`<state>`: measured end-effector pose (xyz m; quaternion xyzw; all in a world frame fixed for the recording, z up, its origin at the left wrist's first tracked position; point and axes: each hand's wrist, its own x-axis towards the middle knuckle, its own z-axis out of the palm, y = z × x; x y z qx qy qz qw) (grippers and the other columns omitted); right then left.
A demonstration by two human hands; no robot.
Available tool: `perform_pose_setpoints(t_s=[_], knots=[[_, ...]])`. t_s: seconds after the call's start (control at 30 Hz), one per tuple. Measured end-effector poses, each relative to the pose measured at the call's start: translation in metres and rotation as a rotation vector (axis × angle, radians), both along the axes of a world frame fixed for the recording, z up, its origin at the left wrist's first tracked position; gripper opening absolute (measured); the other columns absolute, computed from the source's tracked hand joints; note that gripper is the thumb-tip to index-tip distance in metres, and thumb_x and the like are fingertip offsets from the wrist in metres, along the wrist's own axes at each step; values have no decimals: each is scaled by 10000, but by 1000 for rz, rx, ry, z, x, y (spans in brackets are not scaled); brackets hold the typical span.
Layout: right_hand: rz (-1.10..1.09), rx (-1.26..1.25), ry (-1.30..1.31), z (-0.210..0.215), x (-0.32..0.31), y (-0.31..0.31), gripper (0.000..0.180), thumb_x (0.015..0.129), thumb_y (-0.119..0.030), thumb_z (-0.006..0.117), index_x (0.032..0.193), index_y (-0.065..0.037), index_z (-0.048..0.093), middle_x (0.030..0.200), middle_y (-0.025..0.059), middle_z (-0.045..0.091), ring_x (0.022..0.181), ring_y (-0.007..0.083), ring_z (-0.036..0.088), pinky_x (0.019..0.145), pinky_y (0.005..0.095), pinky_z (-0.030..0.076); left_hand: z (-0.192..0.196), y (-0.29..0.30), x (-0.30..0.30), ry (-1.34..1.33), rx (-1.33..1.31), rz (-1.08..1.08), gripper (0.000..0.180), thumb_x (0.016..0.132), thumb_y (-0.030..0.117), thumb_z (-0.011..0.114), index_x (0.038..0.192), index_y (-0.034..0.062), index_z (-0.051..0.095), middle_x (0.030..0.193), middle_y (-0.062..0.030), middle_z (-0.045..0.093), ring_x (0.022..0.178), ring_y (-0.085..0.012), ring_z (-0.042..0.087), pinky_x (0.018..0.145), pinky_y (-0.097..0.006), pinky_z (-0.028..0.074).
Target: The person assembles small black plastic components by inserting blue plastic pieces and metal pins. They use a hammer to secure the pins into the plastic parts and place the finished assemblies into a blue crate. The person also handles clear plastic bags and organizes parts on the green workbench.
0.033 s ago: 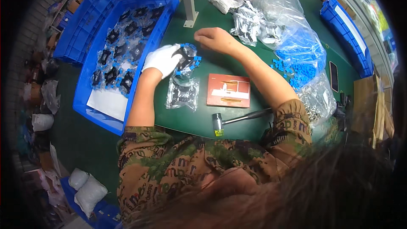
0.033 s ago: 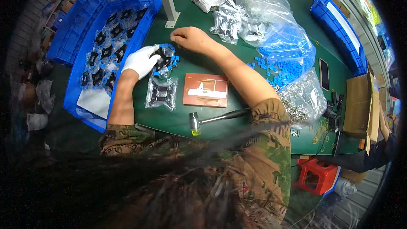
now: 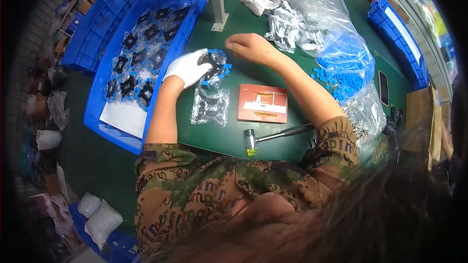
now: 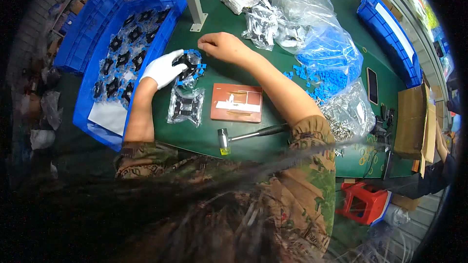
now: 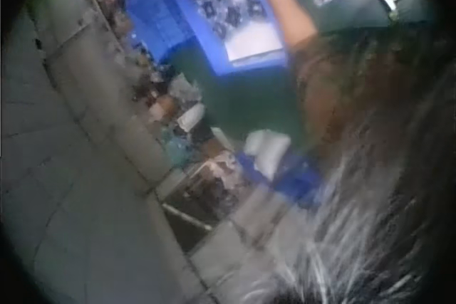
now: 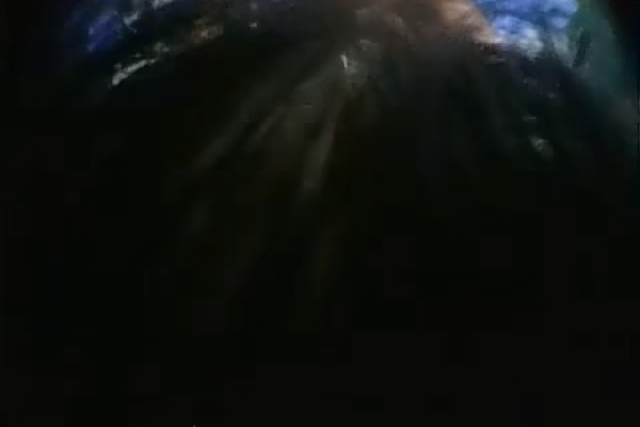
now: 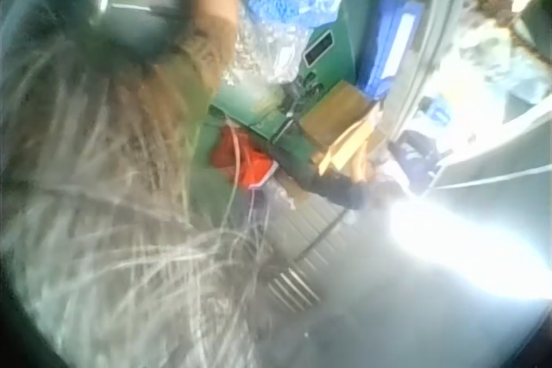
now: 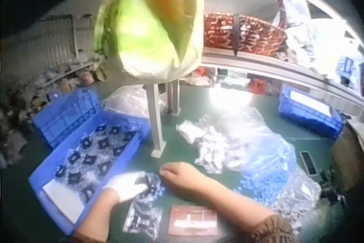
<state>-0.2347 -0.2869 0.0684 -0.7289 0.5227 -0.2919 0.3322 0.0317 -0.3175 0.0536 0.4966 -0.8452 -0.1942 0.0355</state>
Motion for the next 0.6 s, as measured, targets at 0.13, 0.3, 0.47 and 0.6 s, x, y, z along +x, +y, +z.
perform_pose_setpoints(t_s=[0.13,0.3,0.47,0.6], knots=[[126,-309,125,13,-16,63,278,1000,-273,639,1149,-55,725,1057,158,743,965,377,704,849,437,566,-9,-17,-2,125,122,64,942,790,491,811,1566,96,452,1468,-229,587,1329,-367,592,1107,-397,479],[128,-257,183,36,-29,137,213,1002,-192,650,1125,-29,710,1018,146,723,910,324,707,809,395,558,-44,-42,1,303,203,16,1083,717,486,863,1600,75,388,1476,-237,582,1332,-383,589,1114,-395,477],[67,-181,135,23,-35,171,209,999,-204,651,1116,-46,723,1014,152,734,924,363,709,810,424,568,-1,-26,-21,30,-93,-116,950,790,342,813,1598,81,388,1571,-239,475,1434,-361,480,1194,-408,395],[104,-208,128,17,-32,170,220,1013,-200,652,1137,-34,725,1003,151,733,905,335,709,804,396,558,12,-34,-31,-38,47,-435,813,805,309,756,1548,120,485,1530,-186,539,1394,-335,528,1177,-394,417]])
